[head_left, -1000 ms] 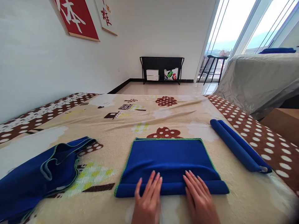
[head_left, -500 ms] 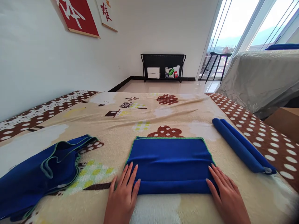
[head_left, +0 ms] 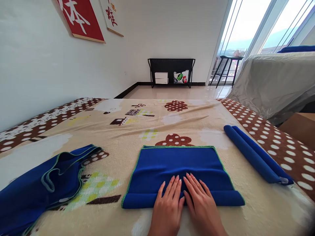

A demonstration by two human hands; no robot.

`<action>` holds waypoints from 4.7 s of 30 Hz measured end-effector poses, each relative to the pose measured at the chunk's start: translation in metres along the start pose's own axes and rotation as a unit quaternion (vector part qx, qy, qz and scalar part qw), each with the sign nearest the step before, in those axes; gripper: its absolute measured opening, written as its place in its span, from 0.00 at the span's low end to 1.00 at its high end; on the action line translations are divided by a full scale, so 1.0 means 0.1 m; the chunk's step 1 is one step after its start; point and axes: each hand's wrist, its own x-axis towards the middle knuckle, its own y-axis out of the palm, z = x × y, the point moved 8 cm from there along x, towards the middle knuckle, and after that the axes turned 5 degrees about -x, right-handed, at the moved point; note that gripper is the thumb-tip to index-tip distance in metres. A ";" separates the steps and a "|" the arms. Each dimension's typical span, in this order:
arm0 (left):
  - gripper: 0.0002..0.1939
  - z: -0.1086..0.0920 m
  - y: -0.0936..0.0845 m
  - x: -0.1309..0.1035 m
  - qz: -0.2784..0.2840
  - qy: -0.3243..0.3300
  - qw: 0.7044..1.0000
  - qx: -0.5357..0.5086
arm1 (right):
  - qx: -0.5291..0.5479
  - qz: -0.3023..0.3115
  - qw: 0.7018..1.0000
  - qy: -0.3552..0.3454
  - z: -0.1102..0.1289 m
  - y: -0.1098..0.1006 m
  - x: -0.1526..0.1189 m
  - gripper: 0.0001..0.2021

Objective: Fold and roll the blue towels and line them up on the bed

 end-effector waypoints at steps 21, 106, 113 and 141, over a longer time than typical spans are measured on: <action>0.16 1.43 -0.58 -1.03 -0.084 -0.066 0.993 -0.042 | 0.020 0.000 0.999 0.050 -1.68 -0.37 -1.08 0.17; 0.17 0.24 -0.42 -0.43 -0.078 -0.004 0.990 -0.121 | 0.010 -0.061 0.995 -0.080 -0.23 -0.47 -0.35 0.20; 0.16 0.00 -0.27 -0.29 -0.087 0.016 0.988 -0.123 | 0.065 -0.101 0.988 -0.099 0.08 -0.48 -0.16 0.14; 0.12 0.96 -0.62 -0.84 -0.096 -0.042 0.990 -0.094 | -0.049 -0.061 0.997 0.007 -1.20 -0.39 -0.82 0.16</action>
